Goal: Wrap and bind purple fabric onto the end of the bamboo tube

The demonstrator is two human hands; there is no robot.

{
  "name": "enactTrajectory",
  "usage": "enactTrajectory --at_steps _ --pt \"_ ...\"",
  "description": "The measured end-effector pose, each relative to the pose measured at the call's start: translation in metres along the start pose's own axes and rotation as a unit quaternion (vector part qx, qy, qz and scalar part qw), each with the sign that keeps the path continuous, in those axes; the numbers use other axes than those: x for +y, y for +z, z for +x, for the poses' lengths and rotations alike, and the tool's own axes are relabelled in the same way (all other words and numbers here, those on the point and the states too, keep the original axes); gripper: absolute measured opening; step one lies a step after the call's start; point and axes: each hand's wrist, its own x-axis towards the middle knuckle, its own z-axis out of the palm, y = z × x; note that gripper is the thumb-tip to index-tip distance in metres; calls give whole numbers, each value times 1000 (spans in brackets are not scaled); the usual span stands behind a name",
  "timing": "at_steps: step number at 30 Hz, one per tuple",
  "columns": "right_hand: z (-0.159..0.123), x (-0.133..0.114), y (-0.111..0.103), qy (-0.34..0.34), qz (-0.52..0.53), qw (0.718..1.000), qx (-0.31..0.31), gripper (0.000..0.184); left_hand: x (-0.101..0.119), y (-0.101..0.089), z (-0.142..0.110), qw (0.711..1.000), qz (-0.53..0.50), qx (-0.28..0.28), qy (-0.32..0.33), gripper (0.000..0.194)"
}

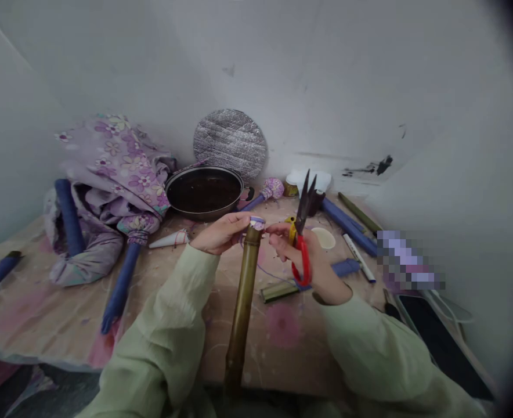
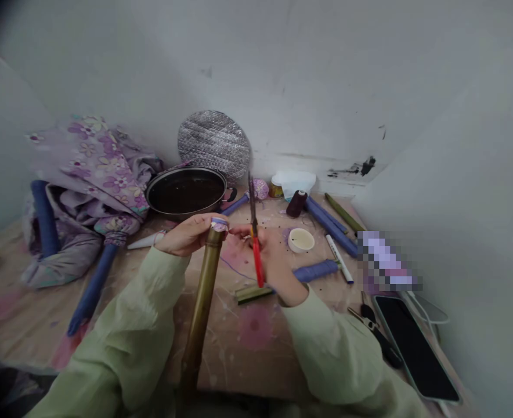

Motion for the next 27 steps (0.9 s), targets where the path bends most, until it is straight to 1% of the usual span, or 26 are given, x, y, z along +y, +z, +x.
enactTrajectory --at_steps 2,4,7,10,12,15,17,19,21,24,27 --pt "-1 -6 8 -29 -23 999 34 28 4 4 -4 1000 16 8 4 39" --pt "-2 -8 13 -49 -24 997 56 31 9 9 -9 999 35 11 10 37" --pt "-1 -7 17 -73 -26 994 73 34 15 16 -14 998 67 9 10 36" --pt "-2 -2 18 -108 -40 988 106 33 16 19 -15 996 84 10 -4 36" --pt "-2 1 18 -141 -68 980 126 29 14 18 -14 996 86 9 -16 35" --pt "-3 4 16 -204 -135 961 129 15 8 14 -11 996 82 6 -30 31" --pt "-2 4 15 -229 -174 947 142 7 5 13 -10 996 82 1 -40 31" --pt "-1 3 14 -222 -178 945 160 5 3 13 -9 995 82 -8 -51 33" --pt "1 1 14 -199 -158 954 157 9 2 14 -8 995 78 -15 -56 36" --pt "4 -2 14 -134 -58 984 100 21 1 15 -6 996 57 -22 -67 39" --pt "5 -5 14 -70 52 995 48 28 -1 15 -4 996 29 -36 -81 40"
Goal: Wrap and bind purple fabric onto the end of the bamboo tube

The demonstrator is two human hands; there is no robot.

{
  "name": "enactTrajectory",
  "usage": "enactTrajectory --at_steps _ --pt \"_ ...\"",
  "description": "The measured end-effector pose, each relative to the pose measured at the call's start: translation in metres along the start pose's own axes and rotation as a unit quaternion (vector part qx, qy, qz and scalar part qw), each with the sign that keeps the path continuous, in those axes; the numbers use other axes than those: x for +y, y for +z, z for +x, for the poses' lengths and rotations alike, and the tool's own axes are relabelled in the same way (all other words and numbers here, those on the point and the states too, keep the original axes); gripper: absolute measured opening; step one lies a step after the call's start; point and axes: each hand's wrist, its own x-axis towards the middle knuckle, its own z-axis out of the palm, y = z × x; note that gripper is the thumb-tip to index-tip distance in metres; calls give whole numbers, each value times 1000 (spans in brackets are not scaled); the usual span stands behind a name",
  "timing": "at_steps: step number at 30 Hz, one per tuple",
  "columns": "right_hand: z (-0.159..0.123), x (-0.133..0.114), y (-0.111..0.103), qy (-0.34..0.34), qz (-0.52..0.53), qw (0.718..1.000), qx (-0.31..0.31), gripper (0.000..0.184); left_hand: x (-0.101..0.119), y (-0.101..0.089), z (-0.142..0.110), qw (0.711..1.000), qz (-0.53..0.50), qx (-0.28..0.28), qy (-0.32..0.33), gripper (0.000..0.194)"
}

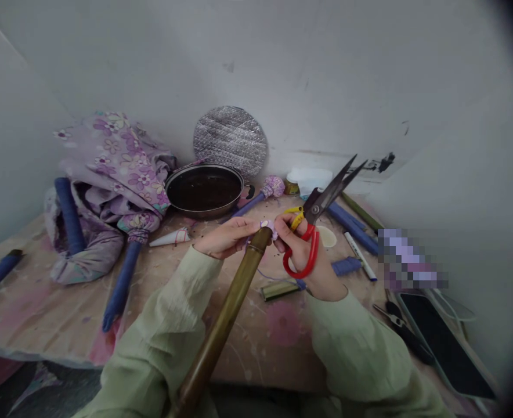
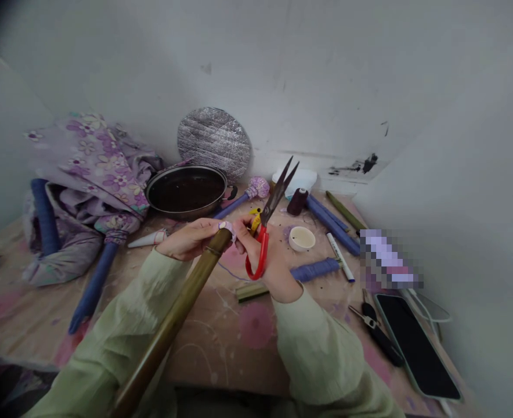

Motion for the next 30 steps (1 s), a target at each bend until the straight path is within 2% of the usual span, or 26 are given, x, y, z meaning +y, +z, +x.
enactTrajectory --at_steps 5,7,11,15,18,21,26,30 --pt "-3 -4 -4 29 -11 999 18 29 -2 -1 1 999 -25 12 -16 37" --pt "-5 -4 -5 20 -27 999 31 28 -2 -1 1 999 -30 31 -20 36" --pt "-9 -2 -5 -9 -107 993 46 39 -3 1 2 998 -23 46 -21 36" --pt "-8 -2 -3 -36 -183 980 71 25 -3 1 3 999 1 41 -24 39" --pt "-5 -5 -2 -32 -137 988 65 20 -2 2 3 999 14 31 -28 42" --pt "-2 -6 -4 31 -28 998 42 20 -2 2 3 999 27 12 -24 42" --pt "2 0 -10 139 102 985 2 22 -3 4 3 999 34 -12 -15 40" --pt "3 2 -10 169 126 977 25 22 -6 5 5 999 31 -12 -17 39"
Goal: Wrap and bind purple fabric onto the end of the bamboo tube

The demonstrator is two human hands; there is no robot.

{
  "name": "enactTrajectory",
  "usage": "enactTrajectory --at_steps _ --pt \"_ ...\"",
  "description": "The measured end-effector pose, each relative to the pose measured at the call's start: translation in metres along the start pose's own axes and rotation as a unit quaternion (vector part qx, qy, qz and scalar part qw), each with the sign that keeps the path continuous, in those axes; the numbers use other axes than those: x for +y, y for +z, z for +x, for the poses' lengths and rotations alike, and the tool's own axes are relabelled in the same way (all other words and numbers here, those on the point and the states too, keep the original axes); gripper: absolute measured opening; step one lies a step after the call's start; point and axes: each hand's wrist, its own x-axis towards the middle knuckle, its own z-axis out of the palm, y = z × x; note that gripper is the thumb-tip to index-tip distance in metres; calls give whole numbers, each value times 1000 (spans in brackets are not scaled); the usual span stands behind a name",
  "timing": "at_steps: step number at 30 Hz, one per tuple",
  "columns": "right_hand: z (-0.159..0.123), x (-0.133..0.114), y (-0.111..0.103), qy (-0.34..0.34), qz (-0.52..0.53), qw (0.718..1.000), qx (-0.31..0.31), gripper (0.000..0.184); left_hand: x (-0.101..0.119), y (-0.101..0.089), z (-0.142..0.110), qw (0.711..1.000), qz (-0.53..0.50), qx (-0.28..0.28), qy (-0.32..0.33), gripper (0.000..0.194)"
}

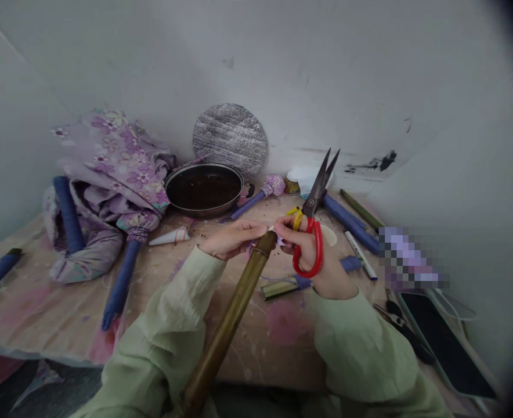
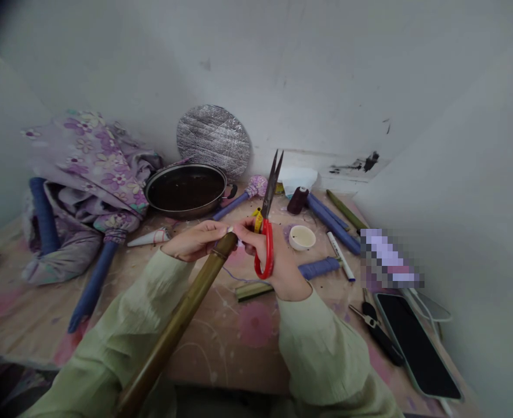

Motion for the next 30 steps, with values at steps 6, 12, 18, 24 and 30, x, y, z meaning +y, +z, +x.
enactTrajectory --at_steps 6,12,18,24,30 --pt "-1 6 -1 -23 75 997 27 25 -3 -2 1 999 -47 -1 -5 39" --pt "-13 12 -38 67 -120 988 -74 28 1 -10 -1 997 -82 -6 12 33" --pt "-38 31 -62 -53 -416 907 37 25 10 -16 -7 991 -131 -3 23 32" --pt "-65 52 -69 -174 -597 780 70 26 19 -18 -13 976 -215 -14 -23 23" --pt "-77 58 -61 -179 -623 755 97 21 22 -13 -10 944 -323 -13 -69 31"
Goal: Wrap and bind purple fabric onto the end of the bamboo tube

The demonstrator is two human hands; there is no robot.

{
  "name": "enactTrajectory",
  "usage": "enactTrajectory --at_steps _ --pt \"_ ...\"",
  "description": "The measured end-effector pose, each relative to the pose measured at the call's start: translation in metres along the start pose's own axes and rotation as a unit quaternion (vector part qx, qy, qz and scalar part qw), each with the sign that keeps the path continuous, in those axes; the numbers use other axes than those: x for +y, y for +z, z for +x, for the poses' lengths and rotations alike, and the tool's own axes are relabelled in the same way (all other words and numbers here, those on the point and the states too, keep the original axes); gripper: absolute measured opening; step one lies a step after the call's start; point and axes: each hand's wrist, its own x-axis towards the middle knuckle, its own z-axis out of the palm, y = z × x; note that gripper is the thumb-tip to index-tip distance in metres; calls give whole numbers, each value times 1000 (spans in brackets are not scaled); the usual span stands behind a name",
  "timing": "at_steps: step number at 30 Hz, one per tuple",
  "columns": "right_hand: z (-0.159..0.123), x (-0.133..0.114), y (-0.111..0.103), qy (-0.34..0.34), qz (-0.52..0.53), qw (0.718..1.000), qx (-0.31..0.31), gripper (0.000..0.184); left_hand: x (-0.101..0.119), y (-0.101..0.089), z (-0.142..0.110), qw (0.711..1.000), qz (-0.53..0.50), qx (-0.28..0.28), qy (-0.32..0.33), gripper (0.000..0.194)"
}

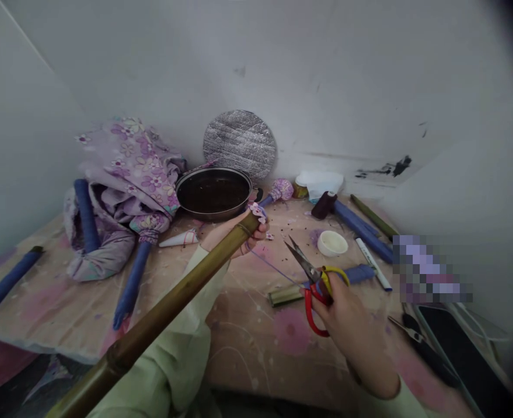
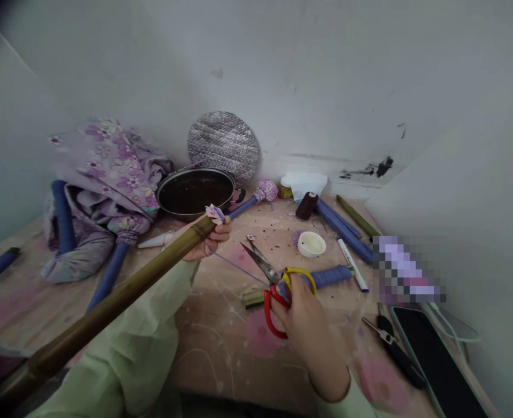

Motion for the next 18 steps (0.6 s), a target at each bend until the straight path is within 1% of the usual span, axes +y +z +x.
enactTrajectory --at_steps 3,6,9,11,13,15,16,17,18 --pt "1 -11 -1 6 55 998 27 20 -1 4 1 999 -28 15 -8 20" --pt "5 -22 -5 12 112 994 5 22 -3 4 4 999 -40 34 -9 14" --pt "11 -30 -9 19 138 990 -34 22 -4 2 8 996 -61 60 7 16" --pt "16 -32 -8 22 129 990 -52 22 -5 1 10 995 -73 74 8 18" --pt "21 -32 -6 28 111 992 -57 24 -6 0 11 994 -76 81 2 21" --pt "25 -30 -3 37 114 992 -49 26 -6 0 12 995 -67 77 0 22" --pt "26 -28 -1 44 138 989 -44 26 -7 -1 12 996 -57 72 2 22" --pt "28 -27 1 55 183 981 -43 25 -8 -2 13 997 -40 68 8 22" --pt "29 -27 4 71 250 964 -51 24 -9 -3 14 997 -17 67 17 22"
